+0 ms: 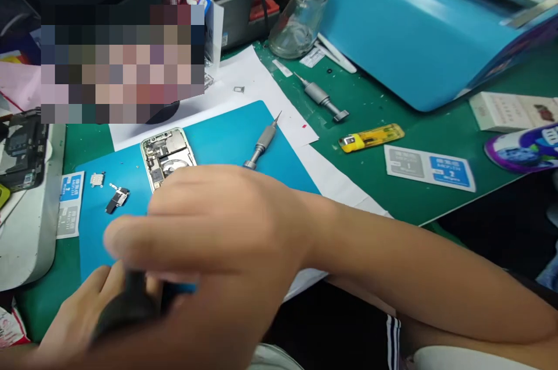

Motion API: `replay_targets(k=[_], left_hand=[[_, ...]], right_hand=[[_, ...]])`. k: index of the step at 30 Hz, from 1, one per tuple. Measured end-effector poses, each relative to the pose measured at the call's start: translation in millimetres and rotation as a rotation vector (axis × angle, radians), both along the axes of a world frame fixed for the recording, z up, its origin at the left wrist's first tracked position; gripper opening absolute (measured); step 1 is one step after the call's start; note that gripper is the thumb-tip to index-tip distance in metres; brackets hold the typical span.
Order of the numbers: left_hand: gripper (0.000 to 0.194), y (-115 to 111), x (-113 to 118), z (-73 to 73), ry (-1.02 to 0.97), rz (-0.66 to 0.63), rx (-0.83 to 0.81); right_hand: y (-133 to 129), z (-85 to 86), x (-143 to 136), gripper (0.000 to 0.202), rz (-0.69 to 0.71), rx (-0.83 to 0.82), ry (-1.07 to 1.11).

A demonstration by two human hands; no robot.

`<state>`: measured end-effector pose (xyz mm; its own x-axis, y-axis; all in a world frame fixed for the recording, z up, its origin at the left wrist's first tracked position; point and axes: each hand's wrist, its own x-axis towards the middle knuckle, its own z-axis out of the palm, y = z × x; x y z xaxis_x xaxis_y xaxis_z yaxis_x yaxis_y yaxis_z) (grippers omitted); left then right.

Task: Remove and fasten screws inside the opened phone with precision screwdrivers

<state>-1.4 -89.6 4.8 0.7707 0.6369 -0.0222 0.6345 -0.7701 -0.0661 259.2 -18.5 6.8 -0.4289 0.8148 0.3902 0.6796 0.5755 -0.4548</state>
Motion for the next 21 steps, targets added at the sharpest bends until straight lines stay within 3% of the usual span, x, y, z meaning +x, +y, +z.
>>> replay_targets(k=[5,9,14,21], left_hand=[[0.066,7,8,5.5,0.128,-0.102,0.285],[0.075,7,11,4.2,0.167,-0.07,0.352],[0.072,4,9,0.2,0.162,-0.028,0.367],[0.074,2,7,2.3,0.168,-0.029,0.324]], right_hand=[[26,19.4,9,0.032,-0.007,0.136,-0.056],[42,28.2,17,0.028,-0.002,0.241,-0.182],[52,24.8,23,0.031,0.008,0.066,-0.433],[50,25.9,19,0.031,0.063,-0.16,-0.482]])
